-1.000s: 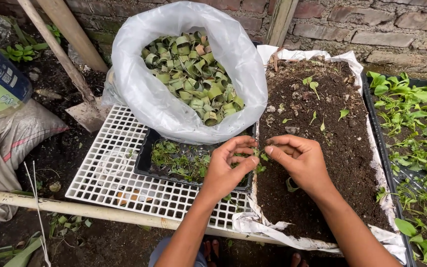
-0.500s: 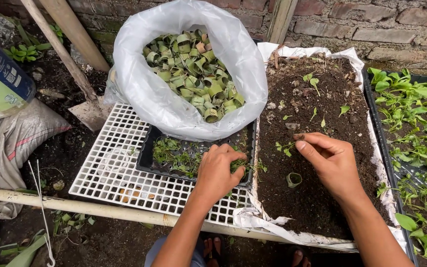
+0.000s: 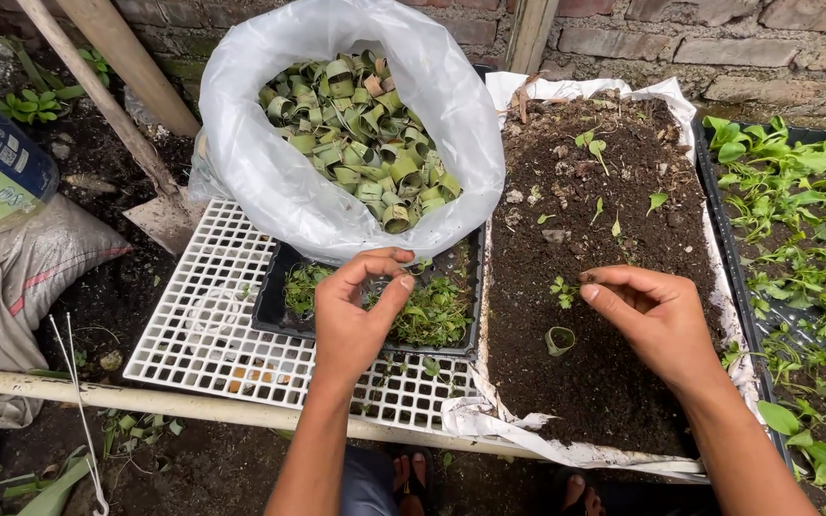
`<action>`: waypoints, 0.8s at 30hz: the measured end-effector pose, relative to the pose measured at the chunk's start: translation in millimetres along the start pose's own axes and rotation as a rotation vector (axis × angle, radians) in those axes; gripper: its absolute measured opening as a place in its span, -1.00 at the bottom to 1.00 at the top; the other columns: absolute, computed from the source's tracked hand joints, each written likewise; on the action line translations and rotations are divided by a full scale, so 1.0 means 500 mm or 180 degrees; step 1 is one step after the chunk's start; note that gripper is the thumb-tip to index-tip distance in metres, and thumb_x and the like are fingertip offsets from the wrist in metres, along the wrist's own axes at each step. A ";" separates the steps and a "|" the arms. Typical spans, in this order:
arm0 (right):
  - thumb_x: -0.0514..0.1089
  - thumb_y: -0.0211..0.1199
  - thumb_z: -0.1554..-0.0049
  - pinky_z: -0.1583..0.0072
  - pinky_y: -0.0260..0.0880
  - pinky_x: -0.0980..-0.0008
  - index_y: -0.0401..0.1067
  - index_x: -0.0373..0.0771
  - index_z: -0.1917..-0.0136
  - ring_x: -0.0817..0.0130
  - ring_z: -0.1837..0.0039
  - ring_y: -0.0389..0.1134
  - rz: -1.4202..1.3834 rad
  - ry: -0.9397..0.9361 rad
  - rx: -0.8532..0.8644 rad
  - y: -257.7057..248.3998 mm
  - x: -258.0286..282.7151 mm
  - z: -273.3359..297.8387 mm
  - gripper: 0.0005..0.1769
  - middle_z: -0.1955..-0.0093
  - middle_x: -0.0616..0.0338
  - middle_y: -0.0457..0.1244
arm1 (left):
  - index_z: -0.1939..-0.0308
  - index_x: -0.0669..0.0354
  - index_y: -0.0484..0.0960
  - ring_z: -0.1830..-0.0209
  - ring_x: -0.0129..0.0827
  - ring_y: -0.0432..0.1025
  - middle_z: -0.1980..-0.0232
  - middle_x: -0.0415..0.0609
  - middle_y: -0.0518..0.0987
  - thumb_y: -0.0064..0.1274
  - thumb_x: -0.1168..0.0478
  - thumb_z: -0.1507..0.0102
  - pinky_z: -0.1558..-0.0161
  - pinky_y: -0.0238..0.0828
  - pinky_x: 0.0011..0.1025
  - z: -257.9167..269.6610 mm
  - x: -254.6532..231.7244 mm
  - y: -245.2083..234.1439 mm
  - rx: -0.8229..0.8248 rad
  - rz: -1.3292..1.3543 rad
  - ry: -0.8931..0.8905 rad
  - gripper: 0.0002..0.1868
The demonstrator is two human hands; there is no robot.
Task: The person plants small seedlings into a soil-filled tray using rolled leaf containers. They pick up seedlings from a tray, place them into the rolled leaves, and then insert the leaf containers into the soil, pressing the soil around them.
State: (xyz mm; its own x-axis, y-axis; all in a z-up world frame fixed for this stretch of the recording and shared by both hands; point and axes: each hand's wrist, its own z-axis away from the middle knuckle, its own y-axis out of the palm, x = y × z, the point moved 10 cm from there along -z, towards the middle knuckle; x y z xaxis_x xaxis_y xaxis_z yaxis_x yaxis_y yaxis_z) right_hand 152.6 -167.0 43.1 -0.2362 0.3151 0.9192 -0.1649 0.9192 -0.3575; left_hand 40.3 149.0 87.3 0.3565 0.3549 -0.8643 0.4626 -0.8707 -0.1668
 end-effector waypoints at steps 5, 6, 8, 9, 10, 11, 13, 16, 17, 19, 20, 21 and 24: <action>-0.19 0.43 -0.05 0.04 0.36 0.49 0.65 -0.25 -0.06 0.49 0.12 0.36 0.0262 0.0104 0.0147 0.017 0.003 0.000 -0.72 0.03 0.12 0.50 | 0.27 0.21 0.69 0.21 -0.41 0.64 0.25 -0.02 0.75 0.20 0.31 -0.22 0.13 0.65 -0.49 0.004 0.035 0.001 0.0018 0.0644 -0.0443 -0.96; -0.19 0.43 -0.05 0.04 0.36 0.49 0.65 -0.25 -0.06 0.49 0.12 0.36 0.0263 0.0101 0.0154 0.020 0.005 0.001 -0.72 0.03 0.12 0.50 | 0.27 0.21 0.69 0.21 -0.41 0.64 0.25 -0.02 0.75 0.20 0.31 -0.22 0.13 0.65 -0.49 0.001 0.035 -0.001 0.0010 0.0642 -0.0445 -0.96; -0.19 0.42 -0.06 0.03 0.40 0.47 0.65 -0.27 -0.06 0.45 0.11 0.40 0.0248 0.0125 0.0260 0.031 0.006 0.002 -0.72 0.06 0.11 0.51 | 0.33 0.15 0.71 0.40 -0.50 0.52 0.40 -0.15 0.68 0.21 0.26 -0.21 0.30 0.54 -0.54 -0.003 0.039 -0.023 -0.0239 -0.0402 -0.0522 -0.94; -0.19 0.42 -0.06 0.03 0.40 0.47 0.65 -0.27 -0.06 0.45 0.11 0.40 0.0246 0.0125 0.0266 0.033 0.004 0.002 -0.72 0.06 0.11 0.51 | 0.33 0.15 0.71 0.40 -0.50 0.52 0.40 -0.15 0.68 0.21 0.26 -0.21 0.30 0.54 -0.54 -0.001 0.056 -0.027 -0.0243 -0.0406 -0.0525 -0.94; -0.20 0.41 -0.06 0.02 0.43 0.47 0.65 -0.27 -0.07 0.44 0.10 0.42 0.0239 0.0118 0.0281 0.035 0.003 0.002 -0.72 0.05 0.10 0.51 | 0.22 0.09 0.71 0.24 -0.32 0.46 0.23 -0.16 0.69 0.21 0.20 -0.20 0.22 0.41 -0.33 -0.001 0.057 -0.032 -0.0243 -0.1486 -0.0329 -0.89; -0.20 0.41 -0.06 0.01 0.45 0.48 0.64 -0.28 -0.07 0.43 0.09 0.44 0.0230 0.0109 0.0285 0.035 0.001 0.001 -0.72 0.05 0.09 0.51 | 0.10 0.04 0.71 0.07 -0.14 0.41 0.07 -0.17 0.71 0.20 0.13 -0.19 0.14 0.28 -0.13 -0.003 0.058 -0.030 -0.0228 -0.2563 -0.0112 -0.78; -0.20 0.40 -0.07 0.01 0.44 0.48 0.64 -0.27 -0.07 0.45 0.09 0.43 0.0224 0.0121 0.0290 0.038 0.006 0.000 -0.72 0.04 0.11 0.51 | 0.05 0.00 0.71 0.02 -0.19 0.38 0.06 -0.13 0.64 0.21 0.12 -0.20 0.05 0.28 -0.19 0.005 0.081 0.016 0.0022 -0.2474 -0.0121 -0.75; -0.22 0.40 -0.07 -0.01 0.44 0.49 0.64 -0.27 -0.07 0.46 0.08 0.43 0.0145 0.0117 0.0308 0.049 0.002 -0.005 -0.73 0.01 0.10 0.51 | 0.02 -0.01 0.74 0.03 -0.22 0.33 0.11 -0.09 0.55 0.15 0.12 -0.25 0.03 0.26 -0.23 0.021 0.088 0.106 0.0593 -0.2360 -0.0007 -0.76; -0.23 0.40 -0.07 -0.03 0.46 0.50 0.63 -0.29 -0.07 0.46 0.06 0.44 0.0084 0.0115 0.0329 0.053 -0.002 -0.004 -0.72 0.01 0.09 0.51 | 0.04 0.00 0.77 0.09 -0.21 0.32 0.17 -0.09 0.53 0.08 0.13 -0.29 0.10 0.25 -0.20 0.035 0.085 0.148 0.0920 -0.2323 0.0096 -0.77; -0.28 0.40 -0.08 0.05 0.45 0.44 0.63 -0.33 -0.03 0.46 0.13 0.37 -0.0064 -0.0130 0.0323 0.062 0.021 0.000 -0.79 0.15 0.07 0.46 | 0.07 0.15 0.75 0.14 -0.16 0.33 0.20 -0.01 0.49 0.09 0.18 -0.29 0.10 0.27 -0.19 0.030 0.075 0.166 0.1106 -0.2163 0.0037 -0.77; -0.33 0.40 -0.10 0.12 0.44 0.38 0.62 -0.38 0.01 0.46 0.20 0.30 -0.0213 -0.0394 0.0320 0.066 0.044 0.002 -0.85 0.29 0.04 0.42 | 0.09 0.29 0.74 0.19 -0.10 0.34 0.23 0.07 0.45 0.10 0.23 -0.28 0.10 0.29 -0.18 0.028 0.070 0.179 0.1274 -0.2008 -0.0013 -0.77; -0.33 0.40 -0.10 0.12 0.44 0.38 0.62 -0.38 0.01 0.46 0.20 0.30 -0.0211 -0.0404 0.0304 0.065 0.048 0.002 -0.85 0.29 0.04 0.42 | 0.09 0.29 0.74 0.19 -0.10 0.34 0.23 0.07 0.45 0.10 0.23 -0.28 0.10 0.29 -0.18 0.025 0.087 0.184 0.1276 -0.2005 0.0006 -0.77; -0.33 0.40 -0.10 0.10 0.47 0.35 0.64 -0.38 0.02 0.43 0.19 0.34 -0.0200 -0.0411 0.0332 0.061 0.053 0.006 -0.85 0.28 0.01 0.45 | 0.19 0.24 0.76 0.22 -0.13 0.34 0.30 0.01 0.42 0.14 0.23 -0.23 0.15 0.30 -0.17 0.023 0.135 0.199 0.1445 -0.2089 -0.0215 -0.82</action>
State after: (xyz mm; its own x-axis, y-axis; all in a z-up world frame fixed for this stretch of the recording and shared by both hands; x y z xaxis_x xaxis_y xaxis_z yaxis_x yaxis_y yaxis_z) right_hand 138.4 -131.5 56.2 -0.3424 0.2188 0.9137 -0.2799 0.9046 -0.3215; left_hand 101.0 82.6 7.1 0.0694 0.8342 -0.5471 0.1803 -0.5499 -0.8155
